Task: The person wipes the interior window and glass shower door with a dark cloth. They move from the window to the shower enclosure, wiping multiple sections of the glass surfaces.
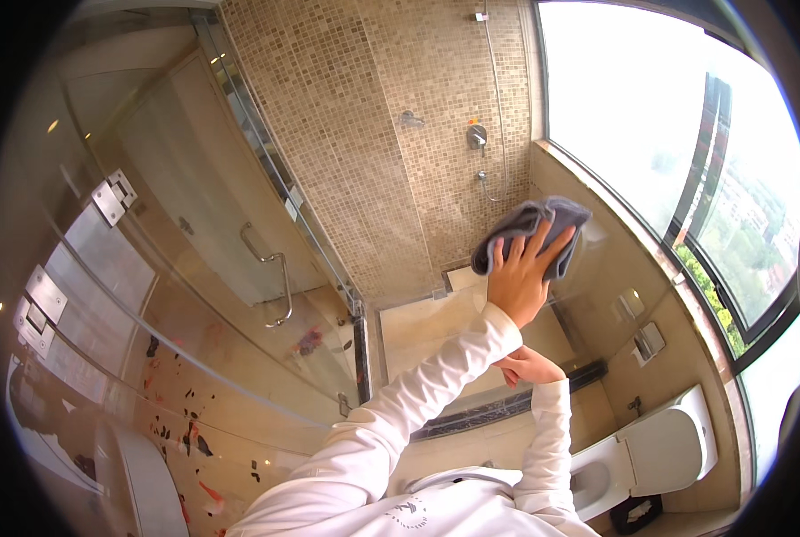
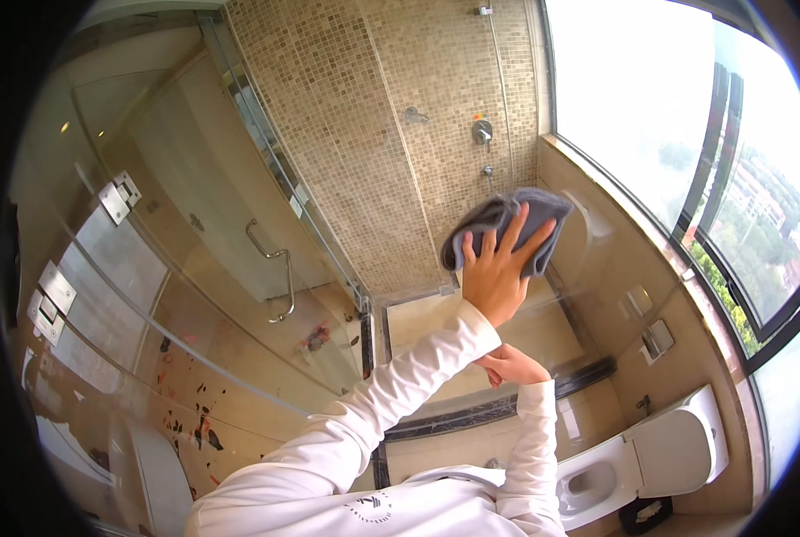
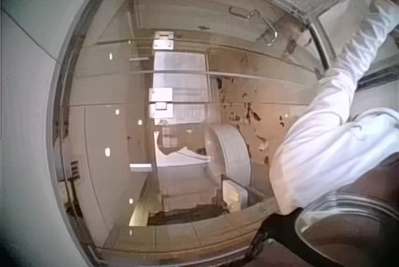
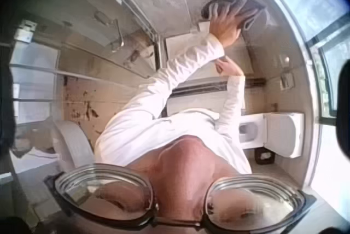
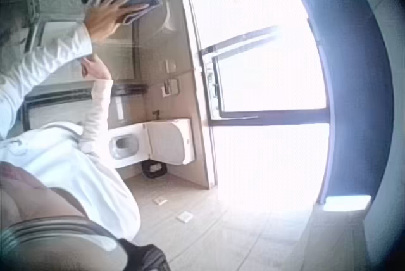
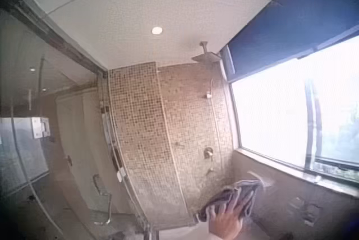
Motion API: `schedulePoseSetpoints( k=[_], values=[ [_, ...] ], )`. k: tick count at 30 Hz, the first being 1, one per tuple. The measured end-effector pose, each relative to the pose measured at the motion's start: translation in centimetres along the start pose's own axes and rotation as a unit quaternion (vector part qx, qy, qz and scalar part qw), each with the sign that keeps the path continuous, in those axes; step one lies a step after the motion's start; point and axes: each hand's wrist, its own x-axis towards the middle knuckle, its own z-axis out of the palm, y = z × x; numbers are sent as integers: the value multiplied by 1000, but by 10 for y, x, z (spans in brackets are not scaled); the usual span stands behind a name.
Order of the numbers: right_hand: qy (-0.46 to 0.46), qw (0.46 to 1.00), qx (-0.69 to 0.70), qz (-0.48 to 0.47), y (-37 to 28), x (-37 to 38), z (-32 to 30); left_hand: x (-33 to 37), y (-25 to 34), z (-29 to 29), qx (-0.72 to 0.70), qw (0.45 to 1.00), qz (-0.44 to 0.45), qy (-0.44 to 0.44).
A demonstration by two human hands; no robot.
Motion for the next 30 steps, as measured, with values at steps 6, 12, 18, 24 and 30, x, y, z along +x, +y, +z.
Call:
schedulePoseSetpoints(
  k=[6, 12, 18, 24, 30],
  values=[
    [43, 999, 7, 7, 6, 11, -6, -43, -55, -39, 82, 997, -4, 7],
    [-106, 994, 22, -35, -38, 69, 80, -85, -205, -237, 243, 937, -150, 200],
    [-248, 966, -66, -16, -61, 124, 208, -243, -317, -272, 159, 868, -329, 336],
    [-288, 953, -50, 82, -49, 109, 233, -297, -266, -161, 13, 823, -461, 330],
    [-87, 993, 63, 40, -36, 46, 160, -212, -187, -110, 1, 899, -359, 250]
  ],
)
